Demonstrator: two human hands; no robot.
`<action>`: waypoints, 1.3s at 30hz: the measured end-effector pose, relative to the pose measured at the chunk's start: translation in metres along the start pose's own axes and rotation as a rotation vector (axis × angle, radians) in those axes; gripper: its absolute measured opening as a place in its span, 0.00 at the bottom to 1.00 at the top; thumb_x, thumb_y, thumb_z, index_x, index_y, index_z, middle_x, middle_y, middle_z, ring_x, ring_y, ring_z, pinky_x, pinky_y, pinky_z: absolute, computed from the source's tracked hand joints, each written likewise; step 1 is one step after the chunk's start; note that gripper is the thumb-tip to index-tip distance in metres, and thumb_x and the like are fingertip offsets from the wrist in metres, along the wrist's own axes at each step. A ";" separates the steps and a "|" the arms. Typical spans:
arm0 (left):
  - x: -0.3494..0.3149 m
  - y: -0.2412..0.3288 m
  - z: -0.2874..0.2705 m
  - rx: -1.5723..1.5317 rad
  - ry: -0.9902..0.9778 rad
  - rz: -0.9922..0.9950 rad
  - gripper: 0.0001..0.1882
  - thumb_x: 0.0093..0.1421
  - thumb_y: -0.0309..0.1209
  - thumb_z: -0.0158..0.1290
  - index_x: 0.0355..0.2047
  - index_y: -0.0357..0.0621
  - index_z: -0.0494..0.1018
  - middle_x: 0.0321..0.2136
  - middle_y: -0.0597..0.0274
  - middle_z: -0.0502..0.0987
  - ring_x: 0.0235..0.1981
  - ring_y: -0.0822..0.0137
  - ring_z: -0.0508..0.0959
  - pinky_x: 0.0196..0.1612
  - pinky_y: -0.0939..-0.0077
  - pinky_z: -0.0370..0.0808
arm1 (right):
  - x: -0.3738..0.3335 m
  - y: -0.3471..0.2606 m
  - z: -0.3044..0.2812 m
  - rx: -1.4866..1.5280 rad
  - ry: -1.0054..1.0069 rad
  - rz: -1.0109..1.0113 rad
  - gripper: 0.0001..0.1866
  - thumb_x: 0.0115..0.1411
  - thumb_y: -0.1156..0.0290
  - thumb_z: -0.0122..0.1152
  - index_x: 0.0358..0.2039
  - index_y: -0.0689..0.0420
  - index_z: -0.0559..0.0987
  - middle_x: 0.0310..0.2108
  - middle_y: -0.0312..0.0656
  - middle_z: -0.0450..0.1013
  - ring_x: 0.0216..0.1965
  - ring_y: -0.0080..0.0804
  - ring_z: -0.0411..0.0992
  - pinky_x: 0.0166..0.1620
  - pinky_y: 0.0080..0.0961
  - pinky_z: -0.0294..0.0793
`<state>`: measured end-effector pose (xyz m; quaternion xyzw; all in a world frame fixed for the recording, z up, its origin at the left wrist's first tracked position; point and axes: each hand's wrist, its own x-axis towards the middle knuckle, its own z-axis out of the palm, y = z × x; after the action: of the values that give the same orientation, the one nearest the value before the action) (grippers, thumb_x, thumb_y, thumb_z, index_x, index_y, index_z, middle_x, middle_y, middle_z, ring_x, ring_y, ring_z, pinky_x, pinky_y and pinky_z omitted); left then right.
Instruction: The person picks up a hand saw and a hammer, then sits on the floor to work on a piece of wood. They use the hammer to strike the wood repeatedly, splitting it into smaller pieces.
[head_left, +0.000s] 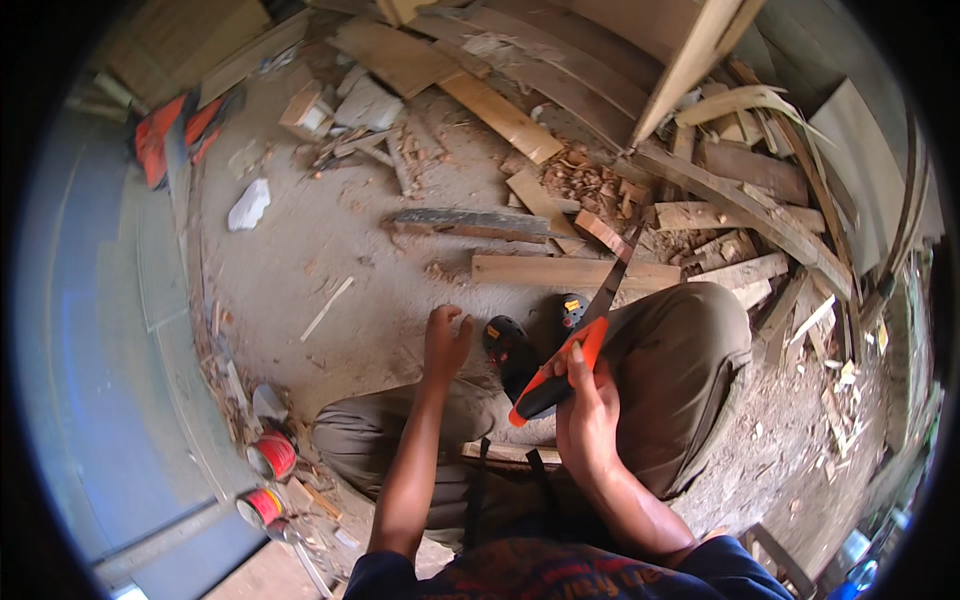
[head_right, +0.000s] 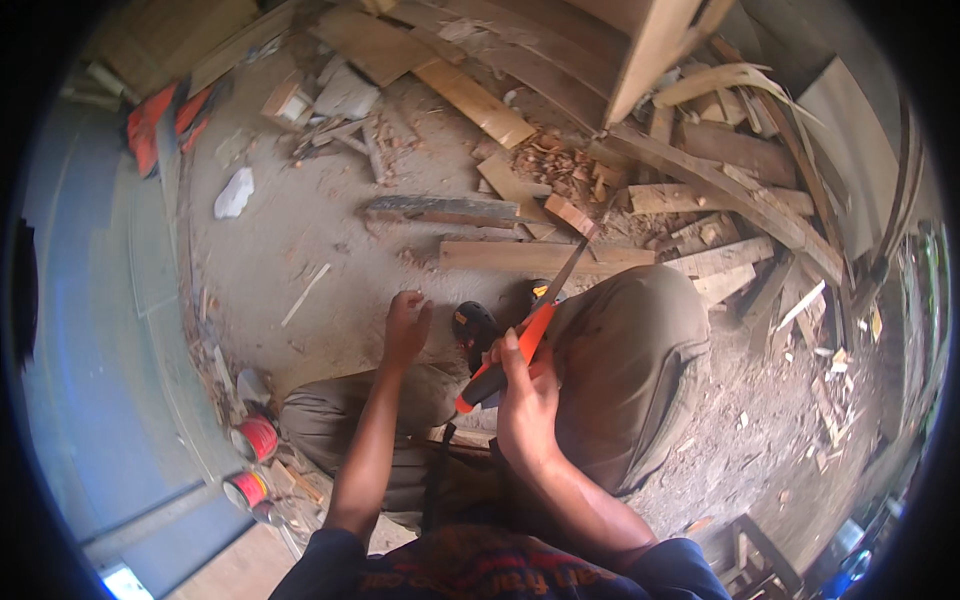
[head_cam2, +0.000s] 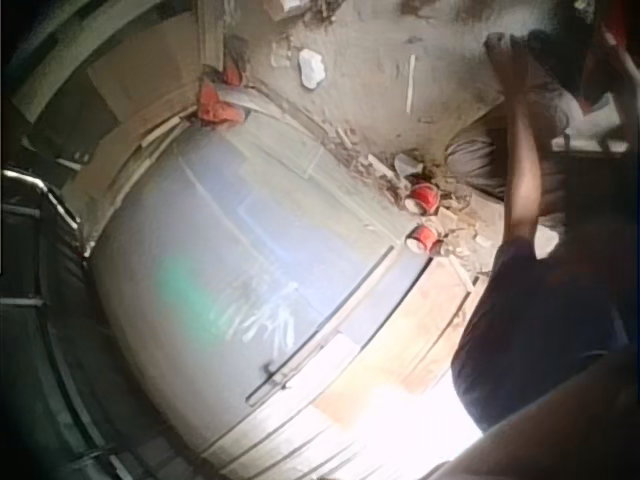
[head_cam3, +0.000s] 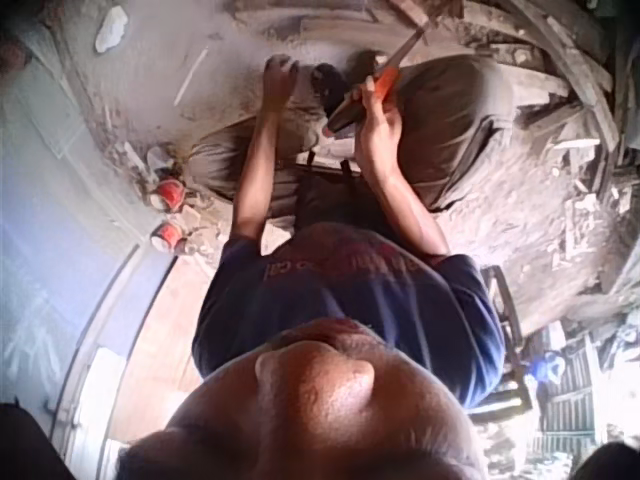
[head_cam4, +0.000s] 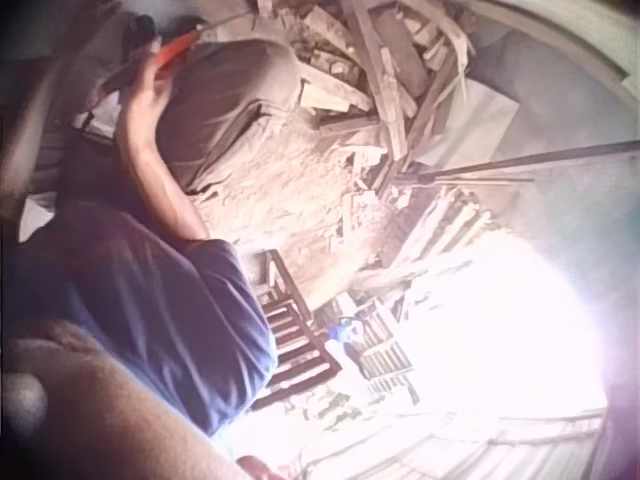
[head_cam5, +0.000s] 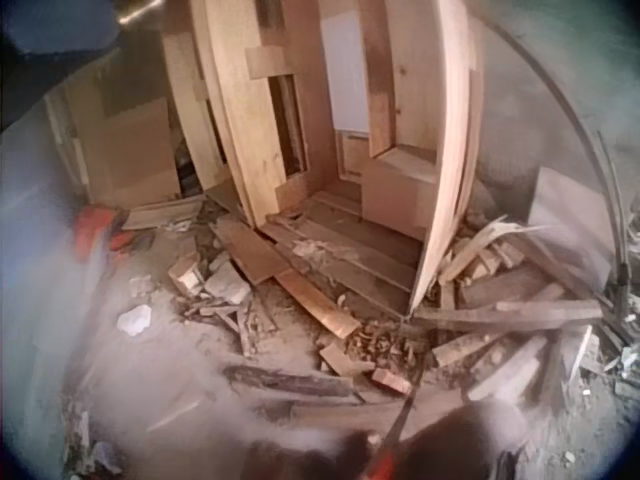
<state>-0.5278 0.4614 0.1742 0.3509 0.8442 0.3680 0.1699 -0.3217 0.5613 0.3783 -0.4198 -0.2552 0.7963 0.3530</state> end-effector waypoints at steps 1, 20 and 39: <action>0.017 0.003 0.020 0.087 -0.035 0.070 0.23 0.58 0.38 0.61 0.48 0.39 0.69 0.46 0.49 0.73 0.47 0.53 0.74 0.52 0.61 0.70 | -0.001 -0.004 -0.005 -0.025 0.018 0.016 0.17 0.69 0.62 0.56 0.48 0.60 0.66 0.34 0.37 0.67 0.38 0.25 0.66 0.49 0.29 0.68; 0.083 0.057 0.116 0.440 -0.518 0.198 0.32 0.42 0.40 0.65 0.48 0.45 0.68 0.39 0.46 0.80 0.44 0.47 0.80 0.51 0.55 0.74 | 0.000 0.005 -0.052 -0.206 0.180 -0.030 0.24 0.68 0.61 0.58 0.57 0.60 0.62 0.39 0.36 0.68 0.39 0.21 0.69 0.42 0.22 0.69; -0.014 0.015 -0.163 -1.491 0.078 -0.100 0.42 0.57 0.56 0.54 0.64 0.42 0.60 0.45 0.49 0.78 0.44 0.54 0.79 0.49 0.60 0.77 | 0.176 0.183 -0.087 -1.107 0.229 -0.429 0.25 0.58 0.61 0.63 0.47 0.66 0.69 0.41 0.58 0.74 0.43 0.57 0.74 0.48 0.46 0.71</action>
<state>-0.6002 0.3769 0.2948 0.0906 0.3911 0.8467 0.3493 -0.3819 0.5942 0.1190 -0.5636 -0.6709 0.4058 0.2599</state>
